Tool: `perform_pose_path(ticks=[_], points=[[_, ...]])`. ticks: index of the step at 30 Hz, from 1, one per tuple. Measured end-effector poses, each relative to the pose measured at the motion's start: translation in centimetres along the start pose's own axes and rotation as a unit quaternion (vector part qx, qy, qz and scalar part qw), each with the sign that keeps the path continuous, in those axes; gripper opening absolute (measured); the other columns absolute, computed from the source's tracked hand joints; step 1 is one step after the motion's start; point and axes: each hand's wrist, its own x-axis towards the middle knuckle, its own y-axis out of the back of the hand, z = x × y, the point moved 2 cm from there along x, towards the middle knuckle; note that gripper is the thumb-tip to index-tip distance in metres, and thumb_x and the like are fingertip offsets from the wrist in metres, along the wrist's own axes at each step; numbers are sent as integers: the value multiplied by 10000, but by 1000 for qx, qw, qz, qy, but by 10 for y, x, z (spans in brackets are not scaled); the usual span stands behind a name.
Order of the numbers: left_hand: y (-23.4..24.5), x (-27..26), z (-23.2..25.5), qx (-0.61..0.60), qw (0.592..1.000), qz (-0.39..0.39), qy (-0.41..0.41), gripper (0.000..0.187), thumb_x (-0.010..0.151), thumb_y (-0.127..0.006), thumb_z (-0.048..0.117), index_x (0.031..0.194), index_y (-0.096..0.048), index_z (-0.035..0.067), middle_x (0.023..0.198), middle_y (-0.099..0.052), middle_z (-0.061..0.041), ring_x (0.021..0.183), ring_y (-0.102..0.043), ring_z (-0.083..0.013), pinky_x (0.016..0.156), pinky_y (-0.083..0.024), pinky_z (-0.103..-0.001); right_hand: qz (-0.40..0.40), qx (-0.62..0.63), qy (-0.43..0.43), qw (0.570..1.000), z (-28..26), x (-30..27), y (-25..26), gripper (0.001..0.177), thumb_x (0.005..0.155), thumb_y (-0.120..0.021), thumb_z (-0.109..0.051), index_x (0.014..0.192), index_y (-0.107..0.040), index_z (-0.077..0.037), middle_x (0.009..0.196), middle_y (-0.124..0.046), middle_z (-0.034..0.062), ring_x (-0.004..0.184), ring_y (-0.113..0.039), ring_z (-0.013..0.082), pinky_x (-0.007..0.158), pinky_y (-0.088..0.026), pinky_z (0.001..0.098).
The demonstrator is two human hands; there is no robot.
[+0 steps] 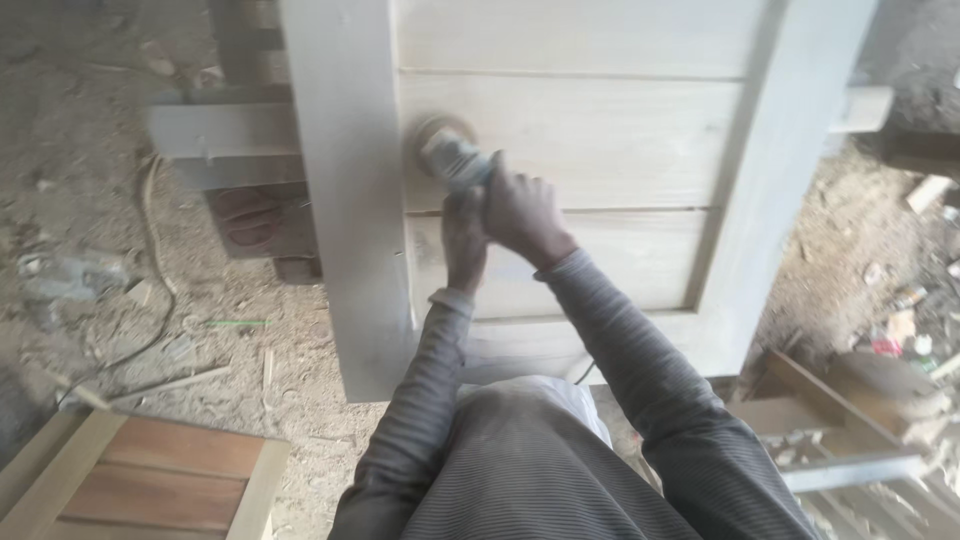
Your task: The person cuts a piece of sandpaper with scissors and attaches it to an orbital sander. They then sand the surface of a large white wooden door, moving the sander across the panels and frame.
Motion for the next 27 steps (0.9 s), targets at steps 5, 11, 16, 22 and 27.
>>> perform_pose_path(ticks=[5, 11, 16, 22, 27], points=[[-33, -43, 22, -187, 979, 25, 80, 529, 1072, -507, 465, 1360, -488, 22, 1276, -589, -144, 1165, -594, -241, 987, -502, -390, -47, -6, 27, 999, 14, -28, 21, 234, 918, -591, -174, 1042, -514, 10, 702, -693, 212, 543, -694, 401, 488, -539, 527], [-151, -58, -1, -47, 995, -35, 86, 538, 1062, -529, 490, 1260, -570, -8, 1168, -615, -183, 1073, -626, -289, 928, -493, -406, -14, 0, -66, 998, 129, -62, 51, 214, 993, -538, -172, 1107, -486, 2, 767, -707, 212, 638, -710, 415, 529, -554, 547], [-259, -66, -10, 100, 974, -156, -131, 352, 1055, -607, 318, 1334, -611, 104, 1234, -642, -139, 1116, -644, -295, 1007, -520, -428, 55, -39, -200, 977, 202, -100, 88, 399, 1010, -569, -207, 1339, -532, 15, 894, -723, 272, 803, -709, 459, 719, -563, 558], [-249, -36, -16, 295, 871, -258, -296, 382, 1010, -549, 218, 1377, -614, 304, 1214, -676, -107, 1051, -638, -340, 876, -563, -427, 66, 73, -248, 964, 162, -94, 65, 361, 971, -647, -282, 1237, -627, -40, 910, -736, 198, 808, -735, 386, 690, -571, 520], [-82, -24, -26, 145, 964, -112, -194, 331, 1136, -451, 229, 1426, -581, 135, 1214, -617, -173, 1089, -629, -322, 930, -526, -428, 68, 10, -97, 993, 80, -57, 4, 496, 1038, -576, -206, 1407, -459, 104, 818, -709, 244, 722, -688, 440, 619, -509, 577]])
